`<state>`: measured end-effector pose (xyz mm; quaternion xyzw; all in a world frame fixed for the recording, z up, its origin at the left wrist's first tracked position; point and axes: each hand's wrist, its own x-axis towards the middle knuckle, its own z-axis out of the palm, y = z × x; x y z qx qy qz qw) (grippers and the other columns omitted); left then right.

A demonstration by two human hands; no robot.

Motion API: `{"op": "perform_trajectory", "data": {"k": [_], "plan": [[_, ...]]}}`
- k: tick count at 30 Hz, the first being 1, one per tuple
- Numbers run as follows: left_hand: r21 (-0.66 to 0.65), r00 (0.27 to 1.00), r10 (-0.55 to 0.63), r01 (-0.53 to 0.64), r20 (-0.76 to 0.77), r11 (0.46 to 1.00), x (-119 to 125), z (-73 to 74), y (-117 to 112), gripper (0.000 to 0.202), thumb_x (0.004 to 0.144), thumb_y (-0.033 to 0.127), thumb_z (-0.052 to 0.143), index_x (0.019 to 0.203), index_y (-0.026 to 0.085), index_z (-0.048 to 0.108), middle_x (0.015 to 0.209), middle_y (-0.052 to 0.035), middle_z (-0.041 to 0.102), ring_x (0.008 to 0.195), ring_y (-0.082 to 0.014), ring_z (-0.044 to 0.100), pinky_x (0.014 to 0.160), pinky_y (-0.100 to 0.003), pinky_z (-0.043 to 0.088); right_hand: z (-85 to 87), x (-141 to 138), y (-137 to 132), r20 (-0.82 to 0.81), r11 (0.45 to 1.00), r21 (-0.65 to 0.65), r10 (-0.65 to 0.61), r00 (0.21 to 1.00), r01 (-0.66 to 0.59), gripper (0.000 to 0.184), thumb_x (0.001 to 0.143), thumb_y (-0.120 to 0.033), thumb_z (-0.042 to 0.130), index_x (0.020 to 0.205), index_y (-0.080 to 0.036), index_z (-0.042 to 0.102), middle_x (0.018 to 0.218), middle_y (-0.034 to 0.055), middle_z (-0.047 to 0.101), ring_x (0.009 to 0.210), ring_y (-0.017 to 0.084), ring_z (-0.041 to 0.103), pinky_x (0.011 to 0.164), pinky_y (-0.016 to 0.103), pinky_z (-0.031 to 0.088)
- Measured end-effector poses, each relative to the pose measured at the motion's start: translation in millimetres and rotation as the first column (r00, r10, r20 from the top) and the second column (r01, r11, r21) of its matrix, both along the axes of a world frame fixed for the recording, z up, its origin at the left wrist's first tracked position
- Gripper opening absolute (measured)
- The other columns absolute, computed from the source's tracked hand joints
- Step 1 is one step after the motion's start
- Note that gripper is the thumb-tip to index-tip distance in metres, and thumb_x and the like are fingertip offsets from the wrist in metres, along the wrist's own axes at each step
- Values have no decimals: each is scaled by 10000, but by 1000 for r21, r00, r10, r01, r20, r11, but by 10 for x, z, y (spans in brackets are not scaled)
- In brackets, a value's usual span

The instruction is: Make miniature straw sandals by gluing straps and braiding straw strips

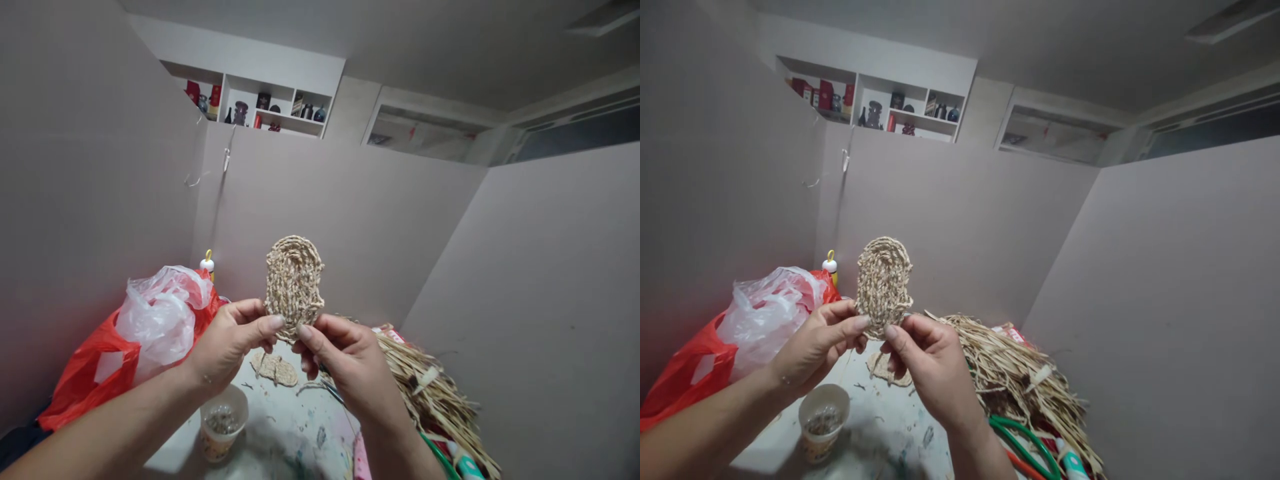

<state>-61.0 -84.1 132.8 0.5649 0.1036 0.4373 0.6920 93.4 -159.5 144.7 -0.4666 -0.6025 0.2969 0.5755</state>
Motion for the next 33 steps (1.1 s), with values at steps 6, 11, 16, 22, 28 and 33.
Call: {"op": "perform_trajectory", "data": {"k": [6, 11, 16, 22, 28, 33], "plan": [[79, 996, 68, -64, -49, 995, 7, -31, 16, 170, 746, 275, 712, 688, 134, 637, 641, 13, 555, 604, -83, 455, 589, -227, 367, -18, -56, -15, -64, 1000, -8, 23, 998, -24, 291, 792, -377, 673, 634, -136, 628, 554, 11, 616, 449, 77, 538, 424, 180, 450], [103, 998, 59, -55, -35, 993, 31, -78, -28, 159, 776, 282, 687, 726, 138, 639, 658, 6, 568, 628, -94, 472, 599, -238, 366, -29, -80, -34, -91, 999, 13, 33, 995, -32, 256, 800, -345, 668, 653, -138, 641, 542, -3, 600, 467, 76, 552, 440, 173, 466], [74, 1000, -17, 18, -11, 997, 29, -80, -100, 131, 796, 268, 669, 773, 141, 650, 692, -7, 601, 650, -102, 509, 617, -242, 393, -18, -72, -79, -67, 999, 27, 31, 997, -29, 228, 813, -320, 653, 669, -143, 653, 534, -11, 585, 467, 73, 534, 445, 178, 460], [67, 1000, -3, 1, 28, 998, 43, -62, -165, 92, 791, 237, 674, 776, 146, 667, 680, 1, 601, 632, -91, 505, 608, -223, 400, -26, -99, -102, -36, 999, 46, -4, 999, 6, 210, 818, -305, 643, 682, -146, 661, 544, -13, 576, 461, 77, 518, 430, 191, 448], [59, 996, 82, -81, -26, 995, 76, -63, -66, 133, 759, 268, 693, 735, 141, 661, 663, 3, 574, 610, -98, 476, 588, -235, 378, -67, -103, 40, -84, 999, 24, -36, 996, 38, 243, 792, -322, 669, 626, -148, 637, 520, -17, 579, 444, 80, 517, 425, 194, 446], [60, 997, 76, -75, -21, 995, -8, 17, 70, 150, 755, 286, 692, 739, 138, 675, 699, -17, 595, 640, -106, 479, 610, -239, 380, -25, 73, 94, -151, 992, -73, 93, 984, -105, 236, 745, -371, 720, 756, -136, 702, 626, 35, 662, 492, 93, 562, 452, 197, 466]]}}
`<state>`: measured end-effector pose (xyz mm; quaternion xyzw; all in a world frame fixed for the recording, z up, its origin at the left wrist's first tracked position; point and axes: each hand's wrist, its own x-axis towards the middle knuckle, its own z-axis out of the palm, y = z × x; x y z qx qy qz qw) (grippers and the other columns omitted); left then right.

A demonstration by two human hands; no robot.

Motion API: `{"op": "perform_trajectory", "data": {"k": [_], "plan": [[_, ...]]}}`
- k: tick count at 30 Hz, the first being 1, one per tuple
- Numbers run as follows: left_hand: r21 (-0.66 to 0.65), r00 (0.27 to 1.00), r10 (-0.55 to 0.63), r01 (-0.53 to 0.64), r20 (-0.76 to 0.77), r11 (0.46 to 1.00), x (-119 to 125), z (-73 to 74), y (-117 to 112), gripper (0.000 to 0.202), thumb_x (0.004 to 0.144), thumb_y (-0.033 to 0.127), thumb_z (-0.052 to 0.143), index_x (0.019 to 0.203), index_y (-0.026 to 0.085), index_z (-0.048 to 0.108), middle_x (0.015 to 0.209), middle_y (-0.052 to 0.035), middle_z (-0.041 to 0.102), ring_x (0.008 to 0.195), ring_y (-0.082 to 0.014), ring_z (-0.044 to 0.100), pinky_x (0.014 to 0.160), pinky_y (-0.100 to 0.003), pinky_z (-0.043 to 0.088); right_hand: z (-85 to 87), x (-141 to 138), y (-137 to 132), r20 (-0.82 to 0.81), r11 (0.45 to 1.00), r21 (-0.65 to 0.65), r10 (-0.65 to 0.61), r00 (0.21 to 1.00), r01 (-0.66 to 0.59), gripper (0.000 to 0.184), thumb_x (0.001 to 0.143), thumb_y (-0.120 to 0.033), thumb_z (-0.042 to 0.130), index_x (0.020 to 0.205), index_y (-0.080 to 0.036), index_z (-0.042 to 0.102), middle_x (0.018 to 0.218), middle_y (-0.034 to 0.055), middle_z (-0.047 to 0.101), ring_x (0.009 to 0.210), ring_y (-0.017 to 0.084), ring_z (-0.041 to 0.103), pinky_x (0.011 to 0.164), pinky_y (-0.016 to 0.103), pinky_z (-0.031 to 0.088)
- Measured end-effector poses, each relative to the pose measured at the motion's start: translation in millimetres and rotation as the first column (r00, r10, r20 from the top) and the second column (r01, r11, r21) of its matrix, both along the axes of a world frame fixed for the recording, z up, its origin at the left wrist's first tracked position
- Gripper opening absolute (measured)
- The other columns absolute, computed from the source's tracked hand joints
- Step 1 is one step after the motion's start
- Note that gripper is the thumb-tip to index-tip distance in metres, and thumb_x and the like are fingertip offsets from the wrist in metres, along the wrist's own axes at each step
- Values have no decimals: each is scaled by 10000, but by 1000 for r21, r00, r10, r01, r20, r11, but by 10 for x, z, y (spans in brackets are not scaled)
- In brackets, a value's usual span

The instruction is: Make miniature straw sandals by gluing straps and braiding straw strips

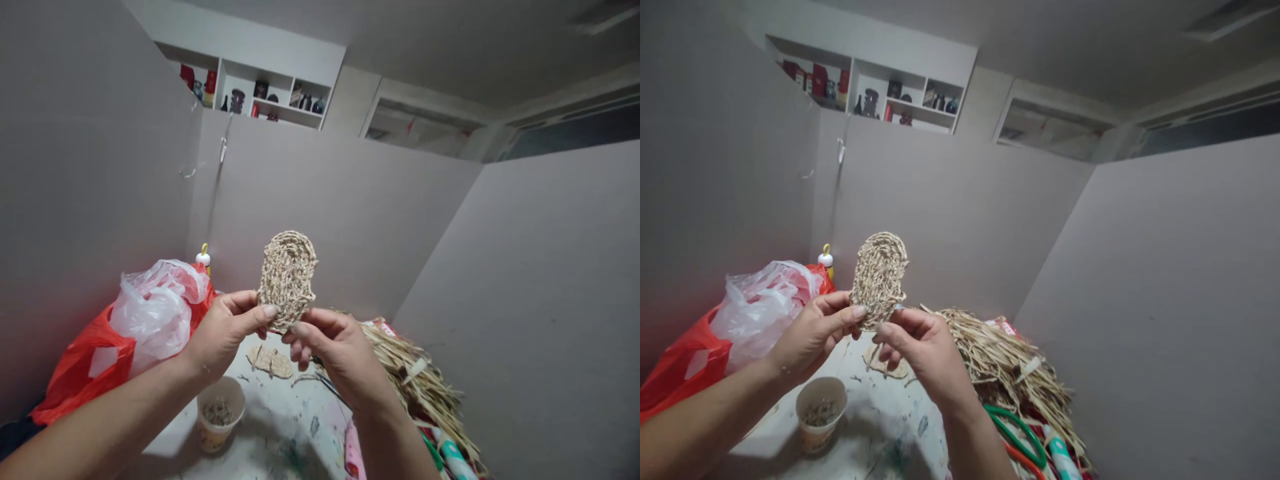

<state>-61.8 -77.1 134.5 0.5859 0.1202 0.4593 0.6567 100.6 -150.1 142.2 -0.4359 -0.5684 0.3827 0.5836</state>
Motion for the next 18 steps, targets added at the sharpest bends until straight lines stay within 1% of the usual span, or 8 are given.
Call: {"op": "perform_trajectory", "data": {"k": [4, 7, 10, 12, 14, 15, 16, 18], "plan": [[-35, 999, -26, 27, 47, 999, -70, 58, 28, 134, 746, 267, 703, 771, 135, 697, 741, -31, 620, 642, -97, 484, 618, -230, 382, 39, 56, -22, -86, 998, 43, -38, 996, 42, 355, 709, -431, 738, 922, -148, 718, 699, 55, 684, 517, 104, 567, 448, 208, 456], [7, 998, -67, 66, 13, 998, -76, 46, 8, 131, 747, 267, 705, 762, 137, 704, 734, -30, 632, 641, -94, 495, 612, -223, 381, 12, -65, -31, -5, 993, 81, -87, 996, 87, 267, 722, -402, 732, 765, -140, 703, 579, 5, 613, 477, 90, 507, 464, 216, 426], [32, 996, -82, 84, -37, 996, -62, 22, 6, 160, 731, 286, 722, 744, 128, 699, 704, -26, 628, 629, -94, 511, 614, -227, 398, -22, -187, -36, 105, 965, 153, -229, 968, 211, 325, 756, -398, 697, 574, -150, 590, 489, -27, 511, 470, 93, 455, 470, 226, 377], [-10, 995, -84, 84, -54, 996, -57, 22, 18, 213, 728, 320, 726, 810, 126, 692, 721, -28, 633, 615, -94, 531, 628, -238, 426, -27, -204, -41, 143, 905, 245, -388, 910, 348, 359, 790, -398, 657, 547, -166, 527, 480, -37, 463, 473, 96, 421, 464, 230, 338], [-65, 999, -24, 22, -36, 998, -59, 35, 20, 280, 741, 366, 710, 885, 130, 669, 784, -42, 646, 624, -96, 556, 647, -251, 456, -17, -186, -38, 202, 800, 396, -554, 807, 451, 343, 828, -364, 614, 564, -178, 498, 515, -34, 446, 498, 102, 405, 482, 238, 327], [-79, 999, 33, -35, -21, 996, -62, 45, 13, 304, 747, 386, 701, 910, 133, 653, 823, -50, 651, 637, -99, 567, 651, -255, 466, -11, -178, -30, 245, 734, 495, -631, 736, 465, 325, 844, -335, 594, 576, -182, 491, 538, -30, 442, 510, 106, 399, 496, 242, 328], [-75, 995, 96, -96, -5, 993, -67, 56, 0, 321, 750, 398, 695, 927, 137, 638, 861, -57, 654, 656, -105, 578, 655, -257, 474, -5, -177, -17, 298, 671, 597, -694, 655, 439, 300, 857, -299, 574, 592, -184, 494, 563, -24, 446, 525, 111, 401, 515, 248, 333], [-25, 985, 169, -168, 21, 985, -81, 78, -40, 338, 748, 397, 698, 953, 140, 619, 904, -69, 658, 713, -127, 604, 681, -269, 491, -2, -213, 26, 408, 581, 757, -778, 477, 300, 219, 871, -230, 538, 658, -178, 539, 626, 0, 492, 571, 128, 438, 565, 262, 353]]}}
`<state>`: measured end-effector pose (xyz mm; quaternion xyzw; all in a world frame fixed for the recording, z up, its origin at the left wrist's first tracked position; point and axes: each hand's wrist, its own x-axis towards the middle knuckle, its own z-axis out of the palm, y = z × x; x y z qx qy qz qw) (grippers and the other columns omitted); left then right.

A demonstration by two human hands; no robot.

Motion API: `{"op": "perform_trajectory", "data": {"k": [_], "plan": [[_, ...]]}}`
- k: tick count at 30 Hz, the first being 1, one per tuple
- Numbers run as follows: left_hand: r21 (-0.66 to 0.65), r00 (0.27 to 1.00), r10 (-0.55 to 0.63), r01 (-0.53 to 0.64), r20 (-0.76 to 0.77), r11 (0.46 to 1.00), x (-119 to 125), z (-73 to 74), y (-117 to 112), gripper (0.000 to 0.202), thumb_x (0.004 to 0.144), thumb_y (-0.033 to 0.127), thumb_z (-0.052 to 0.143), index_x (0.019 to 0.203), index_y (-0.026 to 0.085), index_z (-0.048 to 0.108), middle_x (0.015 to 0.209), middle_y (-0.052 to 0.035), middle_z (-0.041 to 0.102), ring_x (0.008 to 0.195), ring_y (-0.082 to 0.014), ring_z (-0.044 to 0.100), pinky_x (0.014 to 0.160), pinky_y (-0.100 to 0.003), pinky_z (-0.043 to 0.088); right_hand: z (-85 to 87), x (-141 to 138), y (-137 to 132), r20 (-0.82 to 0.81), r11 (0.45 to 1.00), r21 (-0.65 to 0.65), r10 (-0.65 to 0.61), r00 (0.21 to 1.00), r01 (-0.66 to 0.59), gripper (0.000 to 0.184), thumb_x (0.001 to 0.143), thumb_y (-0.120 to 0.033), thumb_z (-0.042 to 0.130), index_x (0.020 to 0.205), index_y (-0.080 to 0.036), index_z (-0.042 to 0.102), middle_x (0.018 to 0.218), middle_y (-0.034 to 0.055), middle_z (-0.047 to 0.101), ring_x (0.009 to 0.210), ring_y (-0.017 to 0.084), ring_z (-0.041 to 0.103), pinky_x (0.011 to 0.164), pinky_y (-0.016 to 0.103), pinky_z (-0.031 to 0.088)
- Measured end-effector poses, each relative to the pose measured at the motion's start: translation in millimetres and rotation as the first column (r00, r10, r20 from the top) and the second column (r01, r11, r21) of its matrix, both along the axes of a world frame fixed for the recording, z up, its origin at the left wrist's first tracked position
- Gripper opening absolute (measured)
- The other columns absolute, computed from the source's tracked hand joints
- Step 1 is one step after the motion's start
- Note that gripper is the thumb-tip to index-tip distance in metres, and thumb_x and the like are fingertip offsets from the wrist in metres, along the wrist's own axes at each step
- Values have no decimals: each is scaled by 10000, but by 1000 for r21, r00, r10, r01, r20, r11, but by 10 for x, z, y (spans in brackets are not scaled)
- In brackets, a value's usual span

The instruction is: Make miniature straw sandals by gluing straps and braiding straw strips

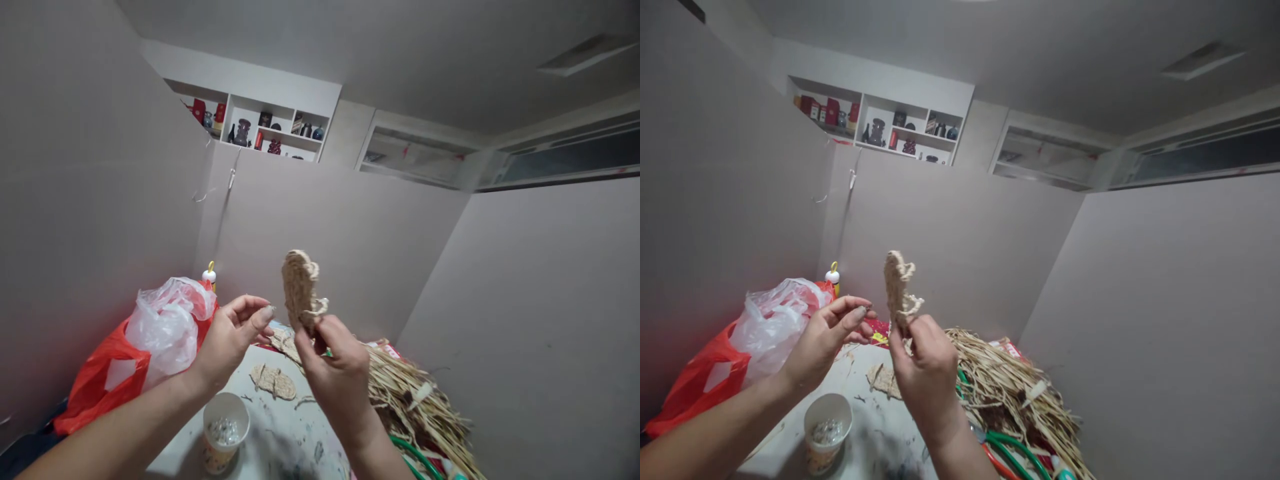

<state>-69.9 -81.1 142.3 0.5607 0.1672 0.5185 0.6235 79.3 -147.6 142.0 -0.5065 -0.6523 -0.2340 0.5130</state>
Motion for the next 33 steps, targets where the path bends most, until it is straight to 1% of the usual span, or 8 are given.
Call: {"op": "perform_trajectory", "data": {"k": [3, 8, 11, 14, 18, 22, 28, 33], "plan": [[71, 1000, -18, 17, 20, 997, -31, 38, -49, 334, 742, 373, 706, 952, 128, 619, 930, -92, 671, 799, -170, 629, 738, -304, 509, -10, -121, 66, 301, 994, 52, -105, 948, 93, 154, 879, -174, 499, 771, -168, 609, 690, 39, 563, 644, 161, 499, 625, 282, 381], [-20, 999, -37, 37, 11, 999, -71, 97, -17, 263, 754, 335, 675, 883, 108, 643, 798, -88, 694, 648, -154, 631, 656, -303, 518, 52, -193, -28, 390, 995, -80, -27, 921, 63, 162, 881, -212, 507, 928, -148, 648, 767, 70, 603, 713, 188, 539, 651, 304, 423], [-84, 999, -54, 54, 5, 995, -87, 121, 26, 212, 755, 314, 650, 807, 108, 650, 702, -79, 689, 578, -143, 618, 602, -280, 504, 146, -70, -216, 197, 960, -247, 185, 963, -134, 226, 861, -279, 574, 1039, -161, 647, 837, 71, 635, 718, 170, 566, 633, 285, 453], [-93, 996, -91, 92, 19, 991, -115, 151, 43, 175, 743, 282, 649, 750, 107, 645, 666, -82, 683, 554, -133, 604, 590, -271, 501, 228, 109, -356, -187, 939, -253, 191, 964, -235, 189, 856, -333, 590, 892, -180, 695, 749, 47, 653, 637, 144, 565, 572, 258, 453], [-59, 989, -144, 145, 25, 988, -155, 183, 19, 179, 743, 248, 646, 840, 102, 677, 725, -98, 699, 591, -135, 608, 593, -256, 494, 262, 253, -337, -578, 819, -387, 142, 803, -424, 306, 774, -453, 664, 877, -173, 730, 679, 48, 672, 571, 137, 558, 502, 242, 448], [1, 973, -231, 231, -30, 973, -172, 162, 12, 209, 767, 232, 628, 916, 99, 689, 826, -122, 704, 657, -154, 621, 628, -270, 498, 237, 199, -221, -734, 665, -354, 238, 636, -658, 309, 707, -413, 741, 888, -163, 740, 647, 30, 656, 539, 107, 535, 482, 212, 438], [104, 934, -355, 349, 48, 931, -186, 170, 3, 331, 856, 375, 556, 1065, 143, 668, 956, -140, 686, 780, -183, 632, 732, -318, 499, 218, 63, -113, -822, 714, -136, 306, 481, -687, 208, 654, -339, 790, 727, -158, 720, 557, -4, 616, 477, 86, 496, 435, 195, 408], [128, 967, -255, 254, -10, 959, -160, 150, -23, 294, 723, 216, 725, 1007, 144, 697, 926, -115, 700, 775, -166, 623, 725, -283, 483, 220, -16, -15, -824, 714, -57, 361, 436, -698, 201, 700, -340, 756, 741, -149, 709, 575, 7, 622, 488, 93, 499, 438, 204, 425]]}}
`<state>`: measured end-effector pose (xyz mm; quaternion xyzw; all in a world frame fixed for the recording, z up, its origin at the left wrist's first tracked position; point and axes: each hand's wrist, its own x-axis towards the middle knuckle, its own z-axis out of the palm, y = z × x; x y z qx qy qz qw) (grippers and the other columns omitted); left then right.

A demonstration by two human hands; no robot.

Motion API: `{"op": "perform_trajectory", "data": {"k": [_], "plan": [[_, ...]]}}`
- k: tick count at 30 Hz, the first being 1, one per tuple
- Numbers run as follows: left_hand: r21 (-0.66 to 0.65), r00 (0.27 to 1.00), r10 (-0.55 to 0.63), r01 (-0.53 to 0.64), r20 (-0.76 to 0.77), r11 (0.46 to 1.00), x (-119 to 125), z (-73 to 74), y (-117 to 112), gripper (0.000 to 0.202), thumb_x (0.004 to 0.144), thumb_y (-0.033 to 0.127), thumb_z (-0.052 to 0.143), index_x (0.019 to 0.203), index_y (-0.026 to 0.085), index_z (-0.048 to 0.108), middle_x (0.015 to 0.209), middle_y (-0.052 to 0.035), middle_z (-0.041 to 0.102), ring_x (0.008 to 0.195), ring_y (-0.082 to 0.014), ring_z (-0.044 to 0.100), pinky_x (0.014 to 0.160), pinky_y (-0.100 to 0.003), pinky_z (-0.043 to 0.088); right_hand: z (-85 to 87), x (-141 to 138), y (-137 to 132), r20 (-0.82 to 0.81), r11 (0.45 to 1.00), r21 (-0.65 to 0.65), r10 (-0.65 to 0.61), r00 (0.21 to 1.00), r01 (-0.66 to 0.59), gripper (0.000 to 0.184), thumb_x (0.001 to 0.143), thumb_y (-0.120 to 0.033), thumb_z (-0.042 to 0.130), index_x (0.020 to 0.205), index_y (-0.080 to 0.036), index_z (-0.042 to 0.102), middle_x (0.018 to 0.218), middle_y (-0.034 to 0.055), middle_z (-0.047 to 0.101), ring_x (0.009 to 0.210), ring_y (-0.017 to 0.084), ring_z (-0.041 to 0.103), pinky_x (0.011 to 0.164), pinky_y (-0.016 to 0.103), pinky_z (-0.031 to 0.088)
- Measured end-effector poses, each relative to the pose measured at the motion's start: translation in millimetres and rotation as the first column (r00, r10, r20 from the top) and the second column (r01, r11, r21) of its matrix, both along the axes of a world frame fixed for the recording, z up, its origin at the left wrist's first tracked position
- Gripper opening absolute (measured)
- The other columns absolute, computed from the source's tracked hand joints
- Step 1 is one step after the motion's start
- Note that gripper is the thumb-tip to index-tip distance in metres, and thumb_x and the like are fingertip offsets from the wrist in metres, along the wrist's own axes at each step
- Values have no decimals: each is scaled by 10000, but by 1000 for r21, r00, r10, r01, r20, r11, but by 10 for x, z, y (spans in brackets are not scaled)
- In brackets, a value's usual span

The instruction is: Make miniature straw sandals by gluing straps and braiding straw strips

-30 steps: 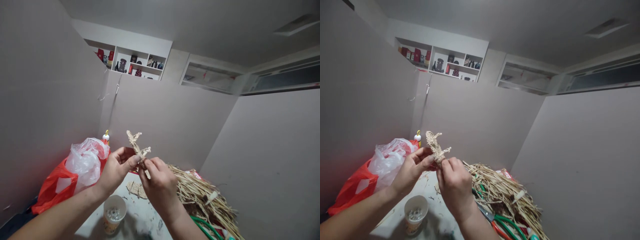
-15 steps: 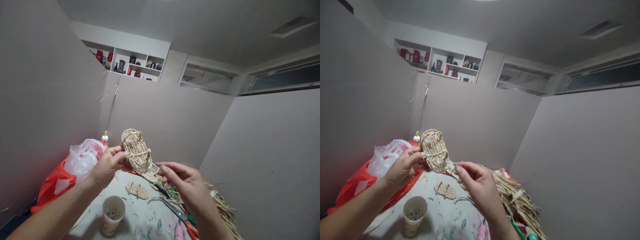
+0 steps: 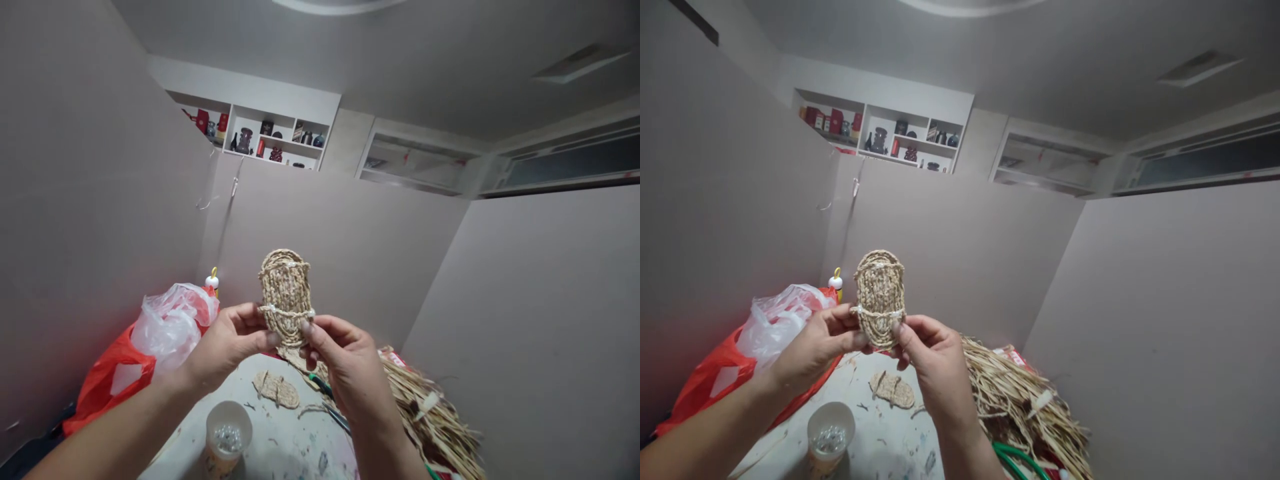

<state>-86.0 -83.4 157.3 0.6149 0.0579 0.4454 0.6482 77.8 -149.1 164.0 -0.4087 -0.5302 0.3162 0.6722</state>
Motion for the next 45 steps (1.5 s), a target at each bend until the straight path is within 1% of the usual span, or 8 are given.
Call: {"op": "perform_trajectory", "data": {"k": [4, 7, 13, 18, 23, 30, 39, 45], "plan": [[-49, 992, 123, -122, 24, 991, 11, -44, 22, 167, 750, 223, 693, 881, 124, 724, 786, -82, 704, 650, -128, 587, 667, -267, 465, 61, -71, 52, 88, 995, -59, 84, 993, -79, 187, 693, -329, 760, 749, -154, 727, 594, 6, 620, 511, 87, 498, 435, 184, 406], [-30, 989, 143, -142, 46, 989, 2, -42, 44, 154, 744, 215, 698, 868, 131, 732, 773, -69, 702, 655, -128, 582, 694, -276, 463, 128, -101, 68, 143, 989, -86, 129, 981, -118, 177, 672, -316, 772, 748, -159, 743, 576, -7, 602, 500, 71, 456, 440, 173, 385], [-47, 975, 194, -190, 109, 981, -13, -56, 136, 148, 718, 220, 724, 838, 135, 742, 747, -55, 704, 674, -129, 584, 734, -273, 453, 198, -107, 208, 191, 993, -70, 102, 976, -90, 200, 666, -327, 770, 724, -138, 742, 517, -16, 556, 468, 63, 407, 447, 189, 337], [-68, 962, 254, -247, 105, 967, -20, -46, 196, 158, 697, 224, 736, 831, 142, 745, 747, -44, 710, 676, -126, 593, 698, -248, 449, 151, -133, 376, 206, 993, -51, 117, 972, -109, 230, 692, -352, 748, 648, -129, 716, 488, -14, 546, 466, 65, 426, 465, 198, 333], [-62, 976, 187, -181, 109, 981, 17, -57, 212, 134, 738, 221, 703, 833, 135, 744, 736, -52, 707, 653, -130, 595, 712, -276, 463, 64, -141, 415, 129, 989, -46, 148, 980, -143, 211, 695, -354, 746, 702, -143, 746, 540, 0, 594, 478, 71, 452, 473, 204, 356], [-12, 984, 149, -148, 99, 989, 47, -105, 201, 129, 763, 208, 682, 863, 147, 735, 764, -59, 712, 672, -149, 619, 687, -291, 478, 21, -100, 381, 136, 988, -36, 155, 978, -152, 171, 692, -320, 749, 710, -150, 752, 524, -3, 589, 464, 77, 466, 466, 211, 373], [-82, 976, 195, -187, 98, 979, 111, -165, 339, 168, 716, 231, 729, 857, 142, 736, 760, -53, 699, 673, -133, 596, 704, -281, 464, -38, -172, 452, 179, 999, -13, 37, 983, -35, 195, 716, -315, 722, 635, -139, 708, 488, -21, 537, 462, 71, 434, 449, 203, 341], [-102, 982, 190, -187, 20, 977, 62, -96, 340, 236, 724, 295, 731, 900, 138, 731, 802, -59, 690, 649, -95, 549, 641, -221, 436, -30, -50, 530, 21, 993, -31, 114, 993, -113, 226, 682, -359, 762, 681, -138, 714, 535, -11, 595, 469, 73, 489, 477, 201, 404]]}}
